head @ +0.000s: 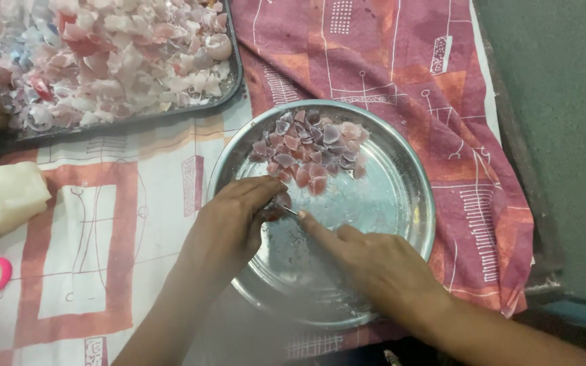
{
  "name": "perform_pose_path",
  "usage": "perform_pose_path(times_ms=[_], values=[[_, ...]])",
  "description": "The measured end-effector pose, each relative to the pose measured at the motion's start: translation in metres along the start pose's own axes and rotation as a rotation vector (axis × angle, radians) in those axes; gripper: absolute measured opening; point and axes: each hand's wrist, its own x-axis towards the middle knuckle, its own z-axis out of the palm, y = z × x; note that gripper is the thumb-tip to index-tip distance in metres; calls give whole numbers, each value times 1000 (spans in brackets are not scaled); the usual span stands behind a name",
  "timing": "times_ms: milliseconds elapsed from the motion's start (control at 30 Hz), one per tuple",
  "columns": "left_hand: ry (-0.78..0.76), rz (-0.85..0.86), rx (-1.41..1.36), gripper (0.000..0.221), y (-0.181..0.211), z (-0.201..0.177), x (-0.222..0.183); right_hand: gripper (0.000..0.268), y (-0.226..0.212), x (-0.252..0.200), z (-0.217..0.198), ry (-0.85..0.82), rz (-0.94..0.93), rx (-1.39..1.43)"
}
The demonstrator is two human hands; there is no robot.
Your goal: The recorder is using a small knife to cut pieces of translucent wax into smaller bits over a metal tray.
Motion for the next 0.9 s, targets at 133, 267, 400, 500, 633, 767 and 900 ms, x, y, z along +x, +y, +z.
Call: perform_pose_path(times_ms=[133,267,400,500,633,767,900], values=[[8,62,29,51,-9,2,-3,78,0,-8,-1,23,60,49],[-8,79,11,52,-14,-3,-1,80,18,-22,-2,-25,126,45],[-7,11,-68,62,-11,-13,0,68,22,-36,-10,-139,252,115],[1,13,-125,57,-6,-16,0,60,16,-36,-21,-129,371,230],[-26,-79,-260,34,-5,-13,-1,58,20,-34,-14,35,365,311],[29,0,-64,17,-5,-7,-3,62,19,-27,-3,125,294,164],[78,-67,-26,17,-1,-5,-3,39,2,-17,-10,275,207,245]])
